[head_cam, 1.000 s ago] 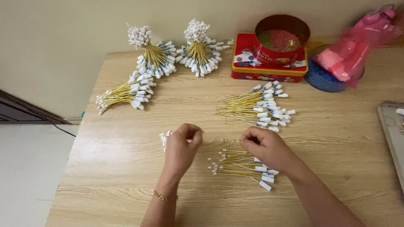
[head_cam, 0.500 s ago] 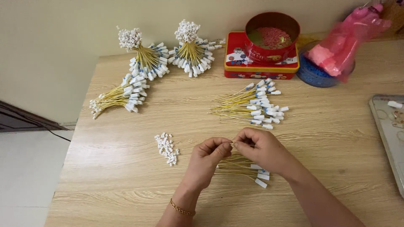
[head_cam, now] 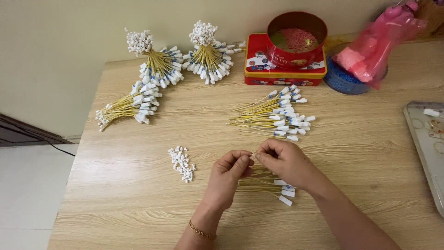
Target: Manually attach small white plastic housings onto the ends of wired components.
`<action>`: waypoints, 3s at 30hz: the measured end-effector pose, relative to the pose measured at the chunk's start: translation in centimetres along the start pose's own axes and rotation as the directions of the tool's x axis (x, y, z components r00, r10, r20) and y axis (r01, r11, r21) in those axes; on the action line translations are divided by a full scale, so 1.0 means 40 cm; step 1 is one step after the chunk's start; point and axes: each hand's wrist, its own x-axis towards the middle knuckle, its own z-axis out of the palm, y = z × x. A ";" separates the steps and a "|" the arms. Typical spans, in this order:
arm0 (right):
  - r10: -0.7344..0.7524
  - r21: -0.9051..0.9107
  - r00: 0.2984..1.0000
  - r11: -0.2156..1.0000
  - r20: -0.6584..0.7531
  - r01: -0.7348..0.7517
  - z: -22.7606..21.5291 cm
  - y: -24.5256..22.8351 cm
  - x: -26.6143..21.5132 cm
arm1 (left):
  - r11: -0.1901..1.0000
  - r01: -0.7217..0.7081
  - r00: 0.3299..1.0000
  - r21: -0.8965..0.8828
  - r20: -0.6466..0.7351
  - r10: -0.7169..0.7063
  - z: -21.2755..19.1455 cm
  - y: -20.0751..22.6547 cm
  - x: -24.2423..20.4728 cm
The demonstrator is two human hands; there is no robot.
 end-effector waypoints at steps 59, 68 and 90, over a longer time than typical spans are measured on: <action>-0.231 -0.731 0.935 0.681 -0.267 -0.040 -0.124 0.105 0.045 | 0.469 -0.154 0.976 0.869 0.060 0.208 -0.026 0.120 -0.038; -0.165 -0.721 0.958 0.690 -0.236 -0.059 -0.139 0.139 0.068 | 0.508 -0.143 0.985 0.850 0.071 0.159 0.018 0.103 -0.026; -0.794 -0.658 0.603 0.414 0.076 0.629 -0.092 -0.074 -0.073 | 0.617 -0.333 0.940 0.713 0.197 0.280 0.076 0.161 -0.028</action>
